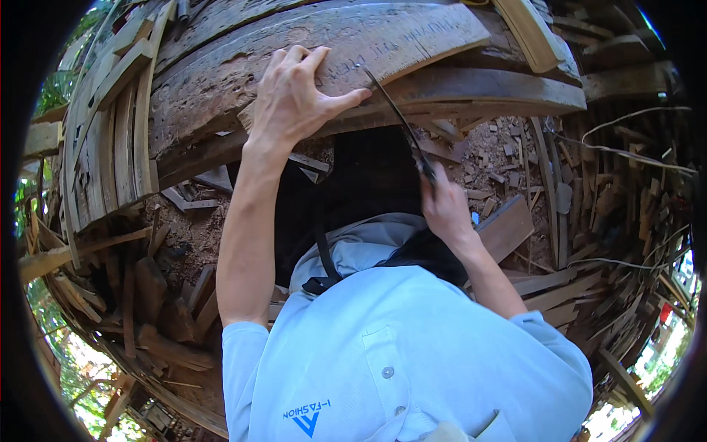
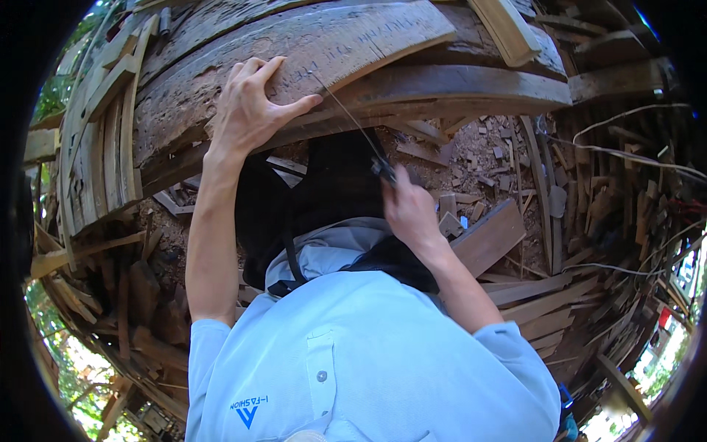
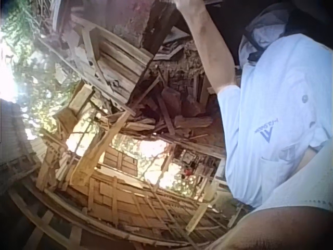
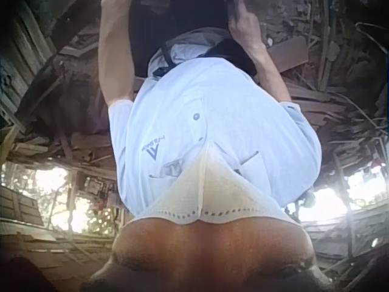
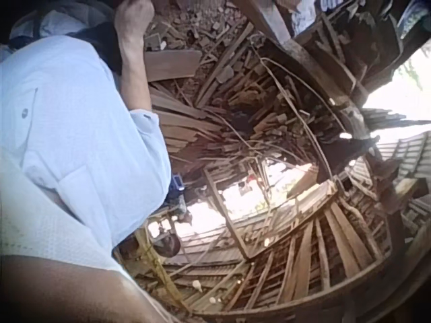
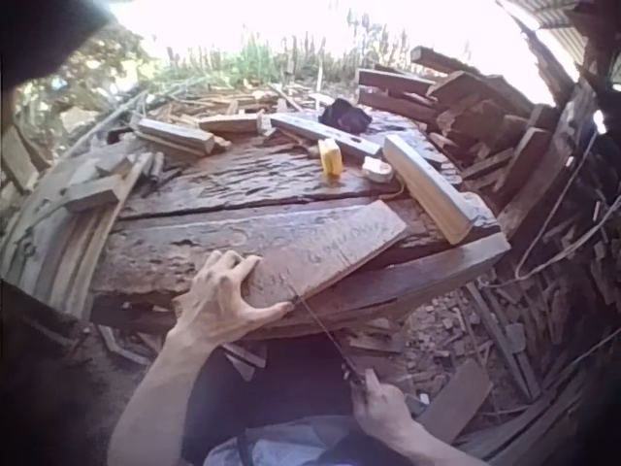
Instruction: Sawing a piece of marked wood on a workbench with a hand saw.
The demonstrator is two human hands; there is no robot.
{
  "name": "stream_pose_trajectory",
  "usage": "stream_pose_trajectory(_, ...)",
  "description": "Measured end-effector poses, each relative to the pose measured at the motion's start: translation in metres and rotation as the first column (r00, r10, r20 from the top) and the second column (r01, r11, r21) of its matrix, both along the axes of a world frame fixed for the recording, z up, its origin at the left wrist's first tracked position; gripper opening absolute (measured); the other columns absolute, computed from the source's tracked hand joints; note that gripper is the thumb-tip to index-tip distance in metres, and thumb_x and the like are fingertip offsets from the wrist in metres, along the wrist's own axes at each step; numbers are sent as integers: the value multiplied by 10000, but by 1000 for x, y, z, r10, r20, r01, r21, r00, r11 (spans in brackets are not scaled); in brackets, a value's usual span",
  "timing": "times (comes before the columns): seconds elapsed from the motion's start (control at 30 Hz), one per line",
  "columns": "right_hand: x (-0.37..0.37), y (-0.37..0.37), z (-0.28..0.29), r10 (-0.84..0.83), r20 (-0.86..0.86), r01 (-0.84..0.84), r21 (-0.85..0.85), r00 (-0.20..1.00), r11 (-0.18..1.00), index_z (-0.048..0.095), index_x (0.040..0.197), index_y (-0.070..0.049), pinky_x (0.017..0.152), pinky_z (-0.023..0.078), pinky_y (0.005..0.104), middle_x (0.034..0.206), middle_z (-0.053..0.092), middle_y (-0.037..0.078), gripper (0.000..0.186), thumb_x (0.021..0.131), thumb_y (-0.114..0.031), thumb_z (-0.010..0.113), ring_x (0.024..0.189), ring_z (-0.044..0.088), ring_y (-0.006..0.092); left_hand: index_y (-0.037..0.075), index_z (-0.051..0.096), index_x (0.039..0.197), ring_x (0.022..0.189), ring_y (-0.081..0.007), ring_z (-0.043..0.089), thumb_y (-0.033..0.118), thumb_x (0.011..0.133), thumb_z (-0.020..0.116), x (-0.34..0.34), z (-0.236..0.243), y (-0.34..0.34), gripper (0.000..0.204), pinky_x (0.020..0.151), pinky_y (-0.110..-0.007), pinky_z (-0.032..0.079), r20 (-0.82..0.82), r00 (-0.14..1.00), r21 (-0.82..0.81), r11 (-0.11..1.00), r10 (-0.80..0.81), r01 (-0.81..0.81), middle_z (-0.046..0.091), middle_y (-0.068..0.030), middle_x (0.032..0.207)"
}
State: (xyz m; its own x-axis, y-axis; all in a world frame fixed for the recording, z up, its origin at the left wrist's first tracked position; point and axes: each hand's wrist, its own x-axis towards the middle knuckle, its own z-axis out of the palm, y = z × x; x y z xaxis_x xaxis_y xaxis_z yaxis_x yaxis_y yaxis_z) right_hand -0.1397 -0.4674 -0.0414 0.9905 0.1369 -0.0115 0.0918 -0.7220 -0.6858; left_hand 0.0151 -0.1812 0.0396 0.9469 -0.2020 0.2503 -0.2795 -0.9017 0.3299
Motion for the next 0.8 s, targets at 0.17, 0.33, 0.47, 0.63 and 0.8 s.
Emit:
stream_pose_trajectory(0.17,-41,-53,-2,-115,-77,121,81,990,989,572,1191,-1,628,511,534,771,681,270,180,1069,-129,604,746,712,482,-32,690,1378,1202,-308,634,807,742,814,3,-3,0,1060,1080,-451,556,-8,999,16,999,-42,42,691,-176,1249)
stream_pose_trajectory(0.33,21,-13,41,-51,-93,68,189,994,980,568,1146,-17,625,504,478,775,656,256,137,1088,-136,604,729,689,465,6,693,1369,1216,-306,622,773,744,836,-1,-4,-2,1000,1103,-463,538,70,997,-26,999,-32,34,686,-139,1258)
stream_pose_trajectory(0.47,62,12,44,3,-79,26,368,997,929,562,1101,-29,554,454,401,702,599,144,159,1121,-184,592,584,618,312,80,752,1238,1213,-274,616,552,776,927,-6,9,-16,684,1072,-442,521,321,943,-11,995,-93,102,698,-86,1234)
stream_pose_trajectory(0.63,78,26,61,218,-419,226,780,881,584,539,1067,-84,476,332,272,695,476,-17,210,1142,-275,584,526,444,102,136,797,1019,1145,-221,630,280,832,899,-15,5,-32,257,968,-417,511,327,924,-36,974,-201,224,716,-1,1179)
stream_pose_trajectory(0.8,74,27,86,568,-464,344,886,679,312,489,1018,-99,441,270,243,689,409,-19,343,1145,-413,542,505,340,64,121,822,1003,1013,-217,676,189,901,834,-22,8,-33,123,943,-381,531,315,941,-235,950,-127,207,765,-26,993)
